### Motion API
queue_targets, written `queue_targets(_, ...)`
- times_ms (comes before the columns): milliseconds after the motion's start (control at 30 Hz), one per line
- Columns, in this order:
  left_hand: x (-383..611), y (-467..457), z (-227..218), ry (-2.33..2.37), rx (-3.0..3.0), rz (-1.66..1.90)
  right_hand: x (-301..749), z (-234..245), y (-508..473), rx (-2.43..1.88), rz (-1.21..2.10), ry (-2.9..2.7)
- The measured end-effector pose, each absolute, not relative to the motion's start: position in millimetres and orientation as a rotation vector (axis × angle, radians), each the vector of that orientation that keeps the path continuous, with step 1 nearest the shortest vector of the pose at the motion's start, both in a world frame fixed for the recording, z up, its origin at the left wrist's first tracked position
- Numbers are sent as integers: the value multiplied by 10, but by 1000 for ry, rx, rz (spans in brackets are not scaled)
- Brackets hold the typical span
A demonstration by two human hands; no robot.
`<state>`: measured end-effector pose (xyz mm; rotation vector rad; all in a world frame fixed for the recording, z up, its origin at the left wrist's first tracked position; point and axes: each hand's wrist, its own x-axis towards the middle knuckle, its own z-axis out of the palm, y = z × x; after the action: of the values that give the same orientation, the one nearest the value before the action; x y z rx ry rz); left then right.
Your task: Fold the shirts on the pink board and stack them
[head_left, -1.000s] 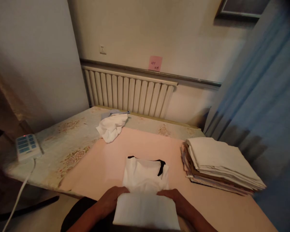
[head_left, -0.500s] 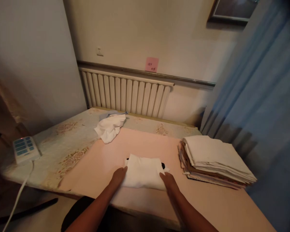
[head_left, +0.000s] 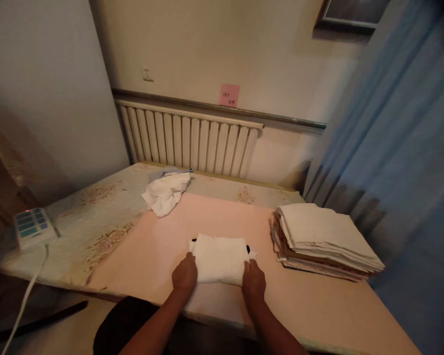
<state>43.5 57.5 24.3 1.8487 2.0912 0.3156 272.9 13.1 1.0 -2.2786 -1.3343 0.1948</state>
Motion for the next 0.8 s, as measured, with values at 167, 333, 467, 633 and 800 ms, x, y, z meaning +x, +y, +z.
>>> queue_targets(167,412,598,221,2111,1914,249,2709,58,138,-2361,167,-1392)
queue_targets(333,403,561,299,2169,1974,279,2715,77,124,-2370,129,-1436)
queue_targets(467,642,498,437,2137,2236,452,2713,78,124,-2371,138,-1451)
queue_targets(633,1203,595,274,1691,2772,724,2755,35,145,-2323,151,-1465)
queue_targets(800,1408,769,-134,1737,2712,585,2814,-81,170,-2254,140,-1460)
